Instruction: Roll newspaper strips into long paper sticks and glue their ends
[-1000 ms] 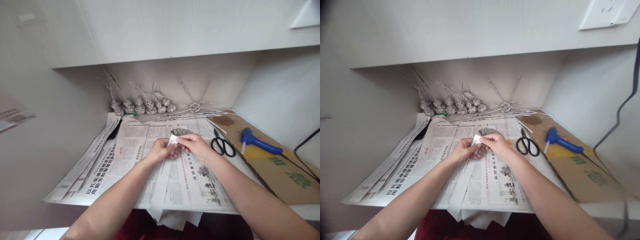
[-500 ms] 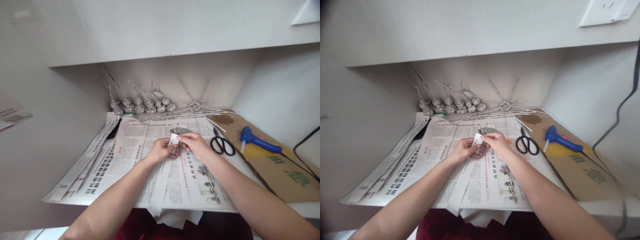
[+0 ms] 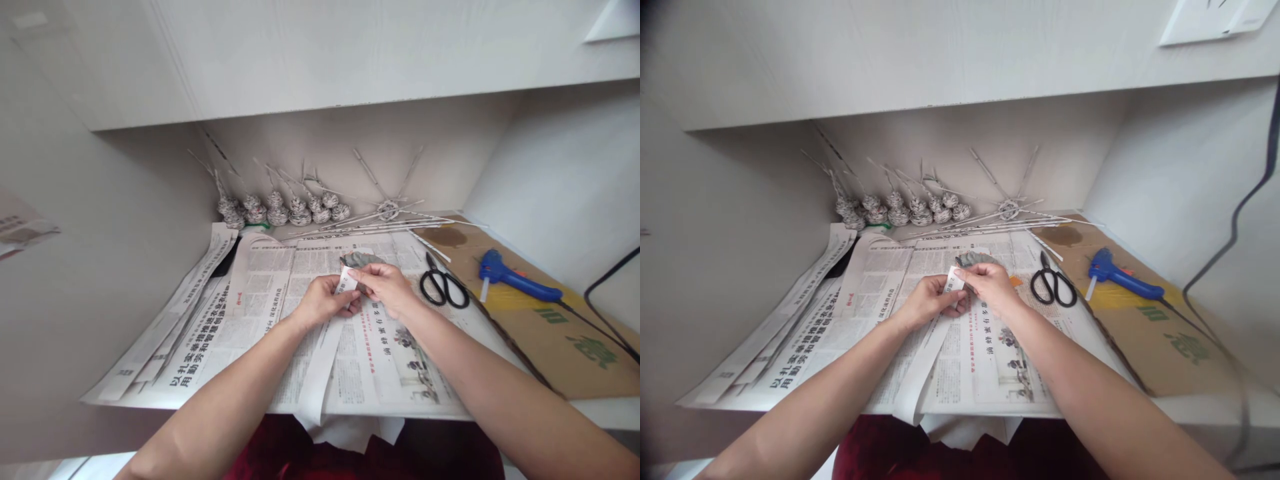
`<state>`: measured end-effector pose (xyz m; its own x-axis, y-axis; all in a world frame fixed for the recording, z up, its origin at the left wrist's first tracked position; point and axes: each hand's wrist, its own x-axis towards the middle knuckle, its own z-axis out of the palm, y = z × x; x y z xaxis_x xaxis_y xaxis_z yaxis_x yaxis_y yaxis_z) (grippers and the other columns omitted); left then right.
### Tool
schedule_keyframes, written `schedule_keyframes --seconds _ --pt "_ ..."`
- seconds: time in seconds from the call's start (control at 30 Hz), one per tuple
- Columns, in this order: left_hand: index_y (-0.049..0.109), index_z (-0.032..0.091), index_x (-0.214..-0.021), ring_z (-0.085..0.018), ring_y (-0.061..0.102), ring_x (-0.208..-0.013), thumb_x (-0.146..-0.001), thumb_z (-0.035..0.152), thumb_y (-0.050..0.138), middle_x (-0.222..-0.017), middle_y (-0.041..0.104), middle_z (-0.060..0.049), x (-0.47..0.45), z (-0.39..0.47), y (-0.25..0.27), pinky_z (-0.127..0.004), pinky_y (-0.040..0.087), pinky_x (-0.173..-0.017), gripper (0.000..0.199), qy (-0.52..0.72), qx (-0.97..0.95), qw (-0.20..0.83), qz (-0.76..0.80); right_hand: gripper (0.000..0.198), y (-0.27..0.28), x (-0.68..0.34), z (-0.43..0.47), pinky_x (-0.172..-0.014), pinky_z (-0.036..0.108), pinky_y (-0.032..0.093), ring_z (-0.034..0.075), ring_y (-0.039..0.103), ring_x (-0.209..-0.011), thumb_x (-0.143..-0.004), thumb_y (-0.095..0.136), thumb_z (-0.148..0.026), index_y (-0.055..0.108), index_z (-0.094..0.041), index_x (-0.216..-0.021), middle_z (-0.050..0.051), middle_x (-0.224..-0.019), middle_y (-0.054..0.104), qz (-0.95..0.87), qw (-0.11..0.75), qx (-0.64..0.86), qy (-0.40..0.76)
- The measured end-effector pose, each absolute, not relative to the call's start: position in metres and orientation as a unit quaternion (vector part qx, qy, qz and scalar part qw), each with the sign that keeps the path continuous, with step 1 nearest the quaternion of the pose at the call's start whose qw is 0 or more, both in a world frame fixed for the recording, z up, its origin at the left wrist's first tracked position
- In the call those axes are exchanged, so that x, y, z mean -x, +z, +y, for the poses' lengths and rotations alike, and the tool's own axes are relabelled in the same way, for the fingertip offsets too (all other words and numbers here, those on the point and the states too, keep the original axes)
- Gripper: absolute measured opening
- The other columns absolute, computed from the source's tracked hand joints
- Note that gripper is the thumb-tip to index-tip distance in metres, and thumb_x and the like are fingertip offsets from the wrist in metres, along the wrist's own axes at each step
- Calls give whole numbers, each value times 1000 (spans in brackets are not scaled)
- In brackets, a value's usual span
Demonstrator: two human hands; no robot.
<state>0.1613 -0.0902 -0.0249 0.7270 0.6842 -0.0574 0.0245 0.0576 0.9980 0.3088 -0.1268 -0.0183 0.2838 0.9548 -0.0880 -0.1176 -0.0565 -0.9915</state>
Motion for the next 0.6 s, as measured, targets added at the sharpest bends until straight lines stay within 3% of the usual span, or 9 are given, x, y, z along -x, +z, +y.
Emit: schedule_keyframes --seconds 0.1,0.3,0.43,0.6 --pt "62 10 -85 -12 62 -62 -75 41 66 -70 63 -6 -160 -90 -25 -24 53 -56 33 244 -637 675 281 40 -19 -312 -127 -34 19 18 5 31 -38 -58 78 -48 54 -16 -59 -7 -42 41 -384 572 555 465" --pt "62 10 -86 -13 63 -60 -74 40 68 -70 63 -5 -158 -87 -24 -23 53 -53 33 252 -619 685 290 37 -12 -327 -129 -39 19 29 7 44 -48 -68 71 -49 66 -15 -80 -2 -58 53 -464 523 520 491" --pt "62 10 -86 -12 63 -59 -75 40 67 -70 63 -6 -158 -87 -23 -23 53 -53 33 248 -627 679 292 35 -13 -327 -130 -41 19 29 6 40 -46 -66 74 -43 68 -14 -86 -4 -53 51 -489 500 539 469" --pt "61 10 -86 -12 62 -60 -76 41 66 -71 63 -6 -158 -87 -24 -23 53 -54 33 243 -630 677 292 31 -13 -323 -130 -41 20 26 5 38 -43 -70 70 -43 68 -13 -80 -4 -50 50 -482 500 549 466"
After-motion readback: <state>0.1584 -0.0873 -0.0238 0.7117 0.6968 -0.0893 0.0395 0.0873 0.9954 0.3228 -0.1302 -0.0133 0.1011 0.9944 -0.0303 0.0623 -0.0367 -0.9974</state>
